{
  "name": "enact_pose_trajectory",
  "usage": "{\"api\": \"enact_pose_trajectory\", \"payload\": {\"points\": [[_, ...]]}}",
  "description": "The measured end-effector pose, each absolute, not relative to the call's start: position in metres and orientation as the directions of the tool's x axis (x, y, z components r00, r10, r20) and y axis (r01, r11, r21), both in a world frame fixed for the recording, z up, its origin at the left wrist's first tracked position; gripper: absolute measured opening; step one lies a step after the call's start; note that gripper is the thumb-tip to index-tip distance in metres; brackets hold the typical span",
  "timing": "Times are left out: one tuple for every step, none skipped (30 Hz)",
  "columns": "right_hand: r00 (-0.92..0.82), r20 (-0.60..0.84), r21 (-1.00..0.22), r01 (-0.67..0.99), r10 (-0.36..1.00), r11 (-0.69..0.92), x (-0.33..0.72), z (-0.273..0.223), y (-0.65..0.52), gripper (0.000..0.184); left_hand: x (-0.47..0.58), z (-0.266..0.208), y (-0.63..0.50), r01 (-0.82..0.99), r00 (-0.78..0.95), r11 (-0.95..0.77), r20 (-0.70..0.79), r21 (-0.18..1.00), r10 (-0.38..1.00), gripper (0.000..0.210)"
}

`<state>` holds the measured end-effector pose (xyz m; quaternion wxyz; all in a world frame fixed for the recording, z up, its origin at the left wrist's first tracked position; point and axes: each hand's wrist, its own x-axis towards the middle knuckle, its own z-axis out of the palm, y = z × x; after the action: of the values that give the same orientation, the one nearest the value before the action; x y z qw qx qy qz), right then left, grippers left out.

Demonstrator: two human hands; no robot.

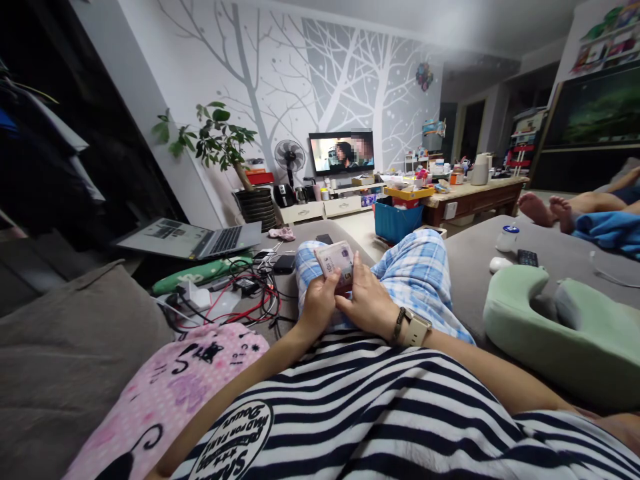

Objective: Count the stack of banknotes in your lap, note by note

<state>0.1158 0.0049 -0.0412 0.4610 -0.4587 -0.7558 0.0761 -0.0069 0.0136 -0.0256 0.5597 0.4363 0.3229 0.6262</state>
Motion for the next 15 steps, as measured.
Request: {"api": "enact_pose_trajectory", "payload": {"points": [[-0.147, 0.645, -0.551, 0.591, 0.750, 0.590, 0.118, -0.039, 0.004, 0.096, -0.007, -0.022, 0.013, -0.417, 0.028, -0.156, 0.185, 0.895, 0.982, 0.015], [-0.135, 0.663, -0.568, 0.550, 0.736, 0.612, 0.122, -0.037, 0.004, 0.094, -0.006, -0.019, 0.012, -0.416, 0.054, -0.133, 0.170, 0.900, 0.984, 0.017], [-0.113, 0.677, -0.591, 0.506, 0.727, 0.629, 0.126, -0.035, 0.004, 0.089, -0.006, -0.015, 0.010, -0.428, 0.063, -0.097, 0.136, 0.899, 0.989, 0.019], [-0.082, 0.684, -0.621, 0.456, 0.725, 0.637, 0.131, -0.032, 0.004, 0.082, -0.006, -0.012, 0.008, -0.427, 0.095, -0.041, 0.090, 0.903, 0.991, 0.021], [-0.037, 0.677, -0.663, 0.402, 0.735, 0.631, 0.135, -0.030, 0.004, 0.073, -0.007, -0.009, 0.007, -0.419, 0.113, -0.002, 0.055, 0.908, 0.992, 0.023], [0.008, 0.663, -0.701, 0.357, 0.749, 0.617, 0.140, -0.029, 0.005, 0.064, -0.007, -0.006, 0.005, -0.418, 0.130, 0.024, 0.034, 0.908, 0.991, 0.026], [0.045, 0.654, -0.724, 0.324, 0.755, 0.609, 0.144, -0.027, 0.005, 0.057, -0.007, -0.004, 0.003, -0.419, 0.151, 0.045, 0.021, 0.907, 0.988, 0.028], [0.077, 0.655, -0.736, 0.291, 0.752, 0.611, 0.148, -0.026, 0.006, 0.050, -0.008, -0.002, 0.001, -0.422, 0.165, 0.057, 0.015, 0.905, 0.986, 0.029], [0.105, 0.653, -0.746, 0.259, 0.750, 0.614, 0.150, -0.026, 0.006, 0.043, -0.009, -0.001, 0.000, -0.426, 0.178, 0.066, 0.012, 0.903, 0.984, 0.029], [0.123, 0.648, -0.755, 0.233, 0.752, 0.613, 0.152, -0.025, 0.007, 0.038, -0.009, 0.000, -0.002, -0.427, 0.189, 0.074, 0.009, 0.901, 0.982, 0.028], [0.130, 0.640, -0.764, 0.209, 0.757, 0.610, 0.152, -0.025, 0.007, 0.035, -0.010, 0.001, -0.003, -0.425, 0.196, 0.080, 0.006, 0.901, 0.981, 0.027], [0.130, 0.633, -0.771, 0.191, 0.763, 0.607, 0.152, -0.024, 0.007, 0.033, -0.010, 0.002, -0.004, -0.422, 0.204, 0.085, 0.003, 0.903, 0.979, 0.025], [0.125, 0.627, -0.777, 0.179, 0.769, 0.604, 0.151, -0.024, 0.007, 0.032, -0.010, 0.002, -0.004, -0.414, 0.213, 0.088, 0.002, 0.906, 0.977, 0.024], [0.120, 0.623, -0.780, 0.174, 0.773, 0.602, 0.150, -0.023, 0.007, 0.032, -0.010, 0.002, -0.005, -0.405, 0.220, 0.090, 0.002, 0.910, 0.975, 0.023], [0.118, 0.622, -0.781, 0.172, 0.774, 0.601, 0.149, -0.022, 0.007, 0.032, -0.011, 0.002, -0.005, -0.396, 0.227, 0.090, 0.002, 0.914, 0.974, 0.022]]}}
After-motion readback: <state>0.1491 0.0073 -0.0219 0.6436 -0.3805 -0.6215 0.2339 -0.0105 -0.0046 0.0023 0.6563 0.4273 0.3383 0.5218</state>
